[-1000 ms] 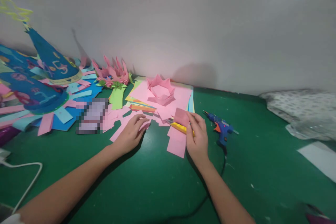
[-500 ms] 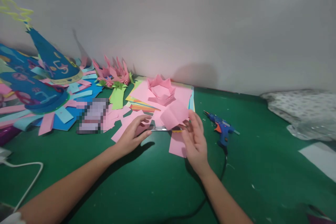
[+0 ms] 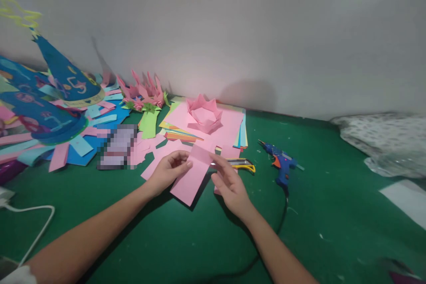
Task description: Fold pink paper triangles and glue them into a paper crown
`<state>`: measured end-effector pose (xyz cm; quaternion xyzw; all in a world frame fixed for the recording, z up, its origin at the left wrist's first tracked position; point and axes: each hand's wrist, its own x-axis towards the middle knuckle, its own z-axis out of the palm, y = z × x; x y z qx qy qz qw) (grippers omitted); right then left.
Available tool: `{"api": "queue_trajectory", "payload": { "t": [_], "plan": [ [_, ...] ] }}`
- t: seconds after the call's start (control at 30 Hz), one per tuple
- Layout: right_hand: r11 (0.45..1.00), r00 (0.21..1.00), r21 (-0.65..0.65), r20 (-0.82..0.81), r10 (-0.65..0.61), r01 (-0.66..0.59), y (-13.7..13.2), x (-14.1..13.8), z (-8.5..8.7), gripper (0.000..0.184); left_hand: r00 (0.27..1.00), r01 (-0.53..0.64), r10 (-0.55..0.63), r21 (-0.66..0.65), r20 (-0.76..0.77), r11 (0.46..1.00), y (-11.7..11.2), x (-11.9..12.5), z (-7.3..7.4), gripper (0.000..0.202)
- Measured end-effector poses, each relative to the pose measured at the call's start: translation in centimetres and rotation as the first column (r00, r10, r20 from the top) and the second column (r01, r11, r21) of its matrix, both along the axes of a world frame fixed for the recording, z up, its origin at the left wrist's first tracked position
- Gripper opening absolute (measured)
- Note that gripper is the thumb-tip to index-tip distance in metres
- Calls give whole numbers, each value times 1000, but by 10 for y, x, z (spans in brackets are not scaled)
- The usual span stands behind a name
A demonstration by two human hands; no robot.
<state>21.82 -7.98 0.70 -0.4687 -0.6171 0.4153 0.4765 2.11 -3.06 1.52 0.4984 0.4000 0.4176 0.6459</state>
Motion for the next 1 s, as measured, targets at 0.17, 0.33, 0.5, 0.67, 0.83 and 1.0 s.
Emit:
{"api": "queue_trajectory", "payload": {
  "t": [0.17,0.33,0.5,0.67,0.83,1.0],
  "plan": [
    [997,1000,79,13,3,-4,-3,-3,-9,32,1000,-11,11,2,-16,1000,-1,3,-2,41],
    [988,998,151,52,20,-28,-1,-6,-9,45,999,32,-31,22,-33,999,-1,4,-8,39],
    [965,959,206,264,104,-161,0,-7,2,20,1000,6,-9,141,23,990,-1,4,-9,31],
    [973,942,186,327,72,-139,2,-7,4,23,997,40,-31,137,-70,990,-1,2,-6,25],
    [975,946,203,323,15,-85,5,-9,2,21,988,40,-11,194,-152,980,-3,2,-2,31],
    [973,943,217,333,4,-80,6,-10,2,21,985,77,-51,155,-167,985,-4,4,-10,29]
  ]
}}
